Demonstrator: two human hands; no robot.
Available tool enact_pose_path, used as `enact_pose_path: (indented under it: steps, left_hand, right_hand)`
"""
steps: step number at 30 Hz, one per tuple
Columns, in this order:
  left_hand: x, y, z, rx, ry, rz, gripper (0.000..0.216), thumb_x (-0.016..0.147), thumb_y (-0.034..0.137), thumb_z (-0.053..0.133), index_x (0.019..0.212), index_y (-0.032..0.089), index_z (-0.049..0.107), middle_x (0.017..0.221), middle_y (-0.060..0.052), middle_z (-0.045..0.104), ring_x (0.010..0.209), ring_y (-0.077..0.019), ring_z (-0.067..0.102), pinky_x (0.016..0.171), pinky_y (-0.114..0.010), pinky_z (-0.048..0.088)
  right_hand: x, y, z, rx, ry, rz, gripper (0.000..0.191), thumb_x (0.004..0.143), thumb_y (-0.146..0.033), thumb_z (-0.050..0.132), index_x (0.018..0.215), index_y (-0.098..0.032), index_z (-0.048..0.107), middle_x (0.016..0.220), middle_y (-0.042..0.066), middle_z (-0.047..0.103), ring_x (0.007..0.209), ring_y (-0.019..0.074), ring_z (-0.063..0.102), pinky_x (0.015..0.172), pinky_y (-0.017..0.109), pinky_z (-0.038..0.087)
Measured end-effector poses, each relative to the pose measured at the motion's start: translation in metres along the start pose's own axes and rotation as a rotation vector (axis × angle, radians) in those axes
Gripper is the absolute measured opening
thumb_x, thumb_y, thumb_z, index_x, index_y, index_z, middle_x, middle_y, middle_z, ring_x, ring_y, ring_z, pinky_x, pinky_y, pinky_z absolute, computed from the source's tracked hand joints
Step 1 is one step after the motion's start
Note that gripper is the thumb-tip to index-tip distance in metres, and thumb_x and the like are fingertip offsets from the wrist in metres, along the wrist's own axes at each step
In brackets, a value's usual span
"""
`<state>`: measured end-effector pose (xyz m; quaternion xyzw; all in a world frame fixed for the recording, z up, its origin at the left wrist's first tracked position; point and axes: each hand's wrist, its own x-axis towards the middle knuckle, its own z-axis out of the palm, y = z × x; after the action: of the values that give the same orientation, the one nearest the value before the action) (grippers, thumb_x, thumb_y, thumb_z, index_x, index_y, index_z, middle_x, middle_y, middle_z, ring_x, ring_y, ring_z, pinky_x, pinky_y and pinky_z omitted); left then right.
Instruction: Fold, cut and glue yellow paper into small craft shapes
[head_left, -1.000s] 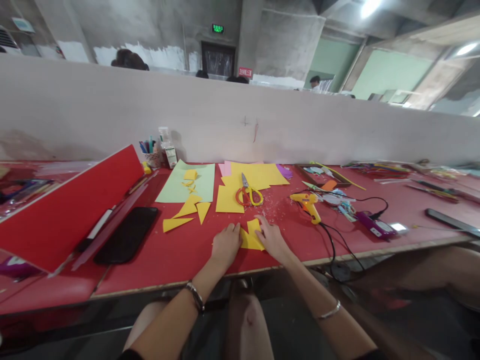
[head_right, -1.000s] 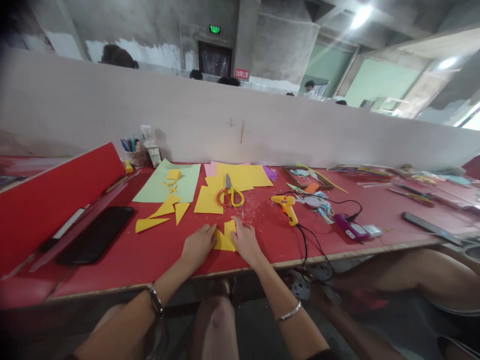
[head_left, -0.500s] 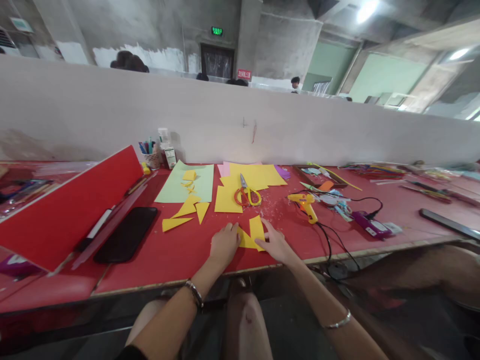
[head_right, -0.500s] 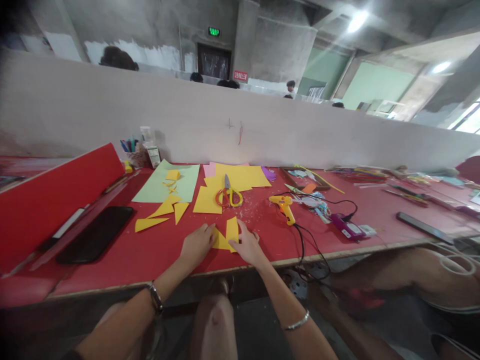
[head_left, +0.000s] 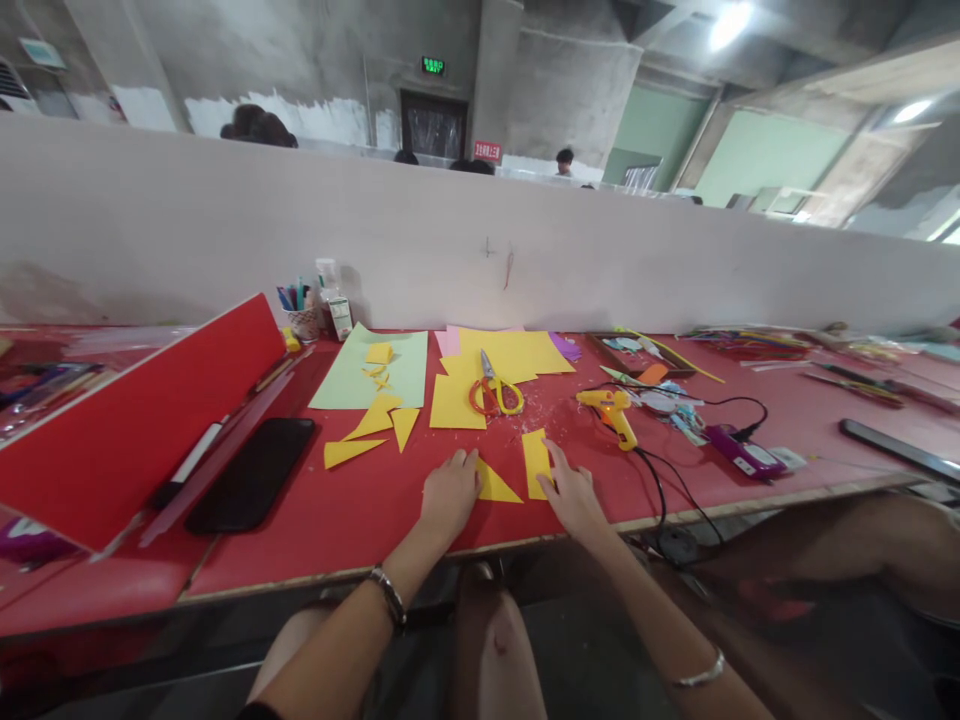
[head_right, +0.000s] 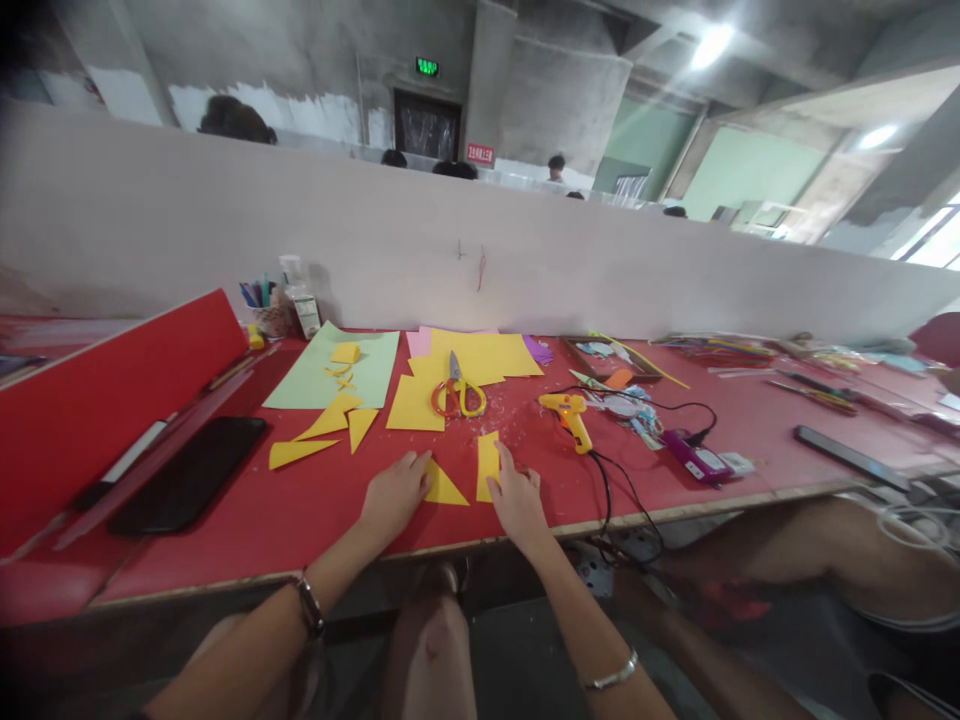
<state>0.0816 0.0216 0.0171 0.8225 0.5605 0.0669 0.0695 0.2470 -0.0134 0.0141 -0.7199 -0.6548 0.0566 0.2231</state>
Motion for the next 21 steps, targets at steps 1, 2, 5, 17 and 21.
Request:
enact_pose_path:
  steps: [1,2,5,17,21]
  left_hand:
    - [0.000,0.000,0.001,-0.007,0.001,0.000,0.035,0.083,0.019,0.034,0.117,0.013,0.042,0.101,-0.009,0.056,0.092,-0.0181,0.055,0.072,-0.026,0.044]
    - [0.000,0.000,0.001,-0.014,0.004,0.002,0.035,0.083,0.018,0.034,0.117,0.013,0.043,0.101,-0.009,0.056,0.091,-0.0184,0.055,0.072,-0.026,0.044]
    - [-0.001,0.000,0.002,-0.056,0.022,0.013,0.036,0.083,0.019,0.035,0.118,0.013,0.041,0.102,-0.010,0.057,0.093,-0.0190,0.055,0.073,-0.026,0.044]
    - [0.004,-0.007,-0.030,-0.609,0.151,0.186,0.020,0.079,0.028,0.037,0.073,0.015,0.051,0.068,-0.003,0.057,0.061,-0.0137,0.052,0.053,-0.021,0.037]
    - [0.012,-0.029,-0.030,-0.670,0.113,0.214,0.019,0.075,0.018,0.033,0.067,0.016,0.051,0.054,0.002,0.051,0.050,-0.0109,0.048,0.049,-0.019,0.034]
  right_hand:
    - [0.000,0.002,-0.002,-0.009,0.036,-0.001,0.043,0.073,-0.019,0.035,0.115,-0.014,0.043,0.052,-0.001,0.053,0.059,0.0180,0.054,0.072,0.034,0.035]
    - [0.000,0.004,-0.003,-0.001,0.072,-0.001,0.043,0.074,-0.020,0.034,0.115,-0.013,0.043,0.054,0.000,0.053,0.057,0.0181,0.054,0.068,0.033,0.037]
    - [-0.001,0.000,-0.008,0.139,0.169,-0.024,0.043,0.075,-0.024,0.032,0.116,-0.014,0.040,0.060,0.002,0.054,0.052,0.0169,0.052,0.056,0.028,0.039]
    - [0.012,-0.064,0.017,0.980,-0.005,-0.121,0.061,0.075,-0.029,0.041,0.128,-0.015,0.015,0.079,0.004,0.060,0.061,0.0128,0.056,0.055,0.024,0.046]
    - [0.009,-0.046,0.019,0.750,-0.015,-0.157,0.062,0.076,-0.030,0.037,0.131,-0.016,0.009,0.079,0.003,0.060,0.071,0.0146,0.058,0.067,0.029,0.047]
